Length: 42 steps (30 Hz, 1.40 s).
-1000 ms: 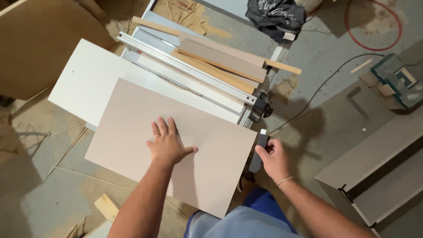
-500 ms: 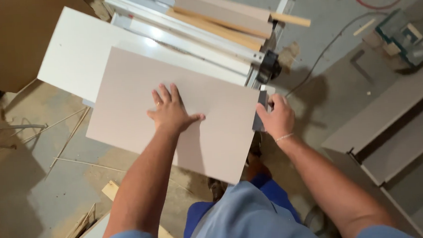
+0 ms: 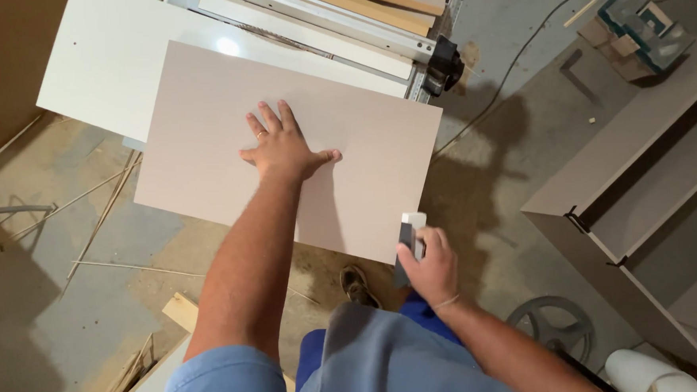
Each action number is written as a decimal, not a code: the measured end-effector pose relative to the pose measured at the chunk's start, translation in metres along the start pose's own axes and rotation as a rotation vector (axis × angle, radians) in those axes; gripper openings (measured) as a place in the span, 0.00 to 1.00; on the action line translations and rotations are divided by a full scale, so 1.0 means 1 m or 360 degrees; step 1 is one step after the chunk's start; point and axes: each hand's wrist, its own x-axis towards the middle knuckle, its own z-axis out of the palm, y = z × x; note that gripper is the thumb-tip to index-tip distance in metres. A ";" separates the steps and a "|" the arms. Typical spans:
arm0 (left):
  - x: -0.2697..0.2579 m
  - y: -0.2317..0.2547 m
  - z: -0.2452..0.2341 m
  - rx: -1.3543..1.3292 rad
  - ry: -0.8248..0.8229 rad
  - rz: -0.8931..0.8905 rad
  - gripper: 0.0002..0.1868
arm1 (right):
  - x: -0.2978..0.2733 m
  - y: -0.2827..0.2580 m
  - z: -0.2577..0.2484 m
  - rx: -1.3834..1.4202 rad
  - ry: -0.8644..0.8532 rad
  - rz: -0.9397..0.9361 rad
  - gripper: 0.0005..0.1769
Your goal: Inspecting and cleaning the edges of wooden panels in a workshop
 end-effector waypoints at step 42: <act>0.002 0.002 0.000 -0.0046 -0.0028 -0.0016 0.68 | 0.010 0.005 0.014 0.0117 0.0196 -0.0091 0.31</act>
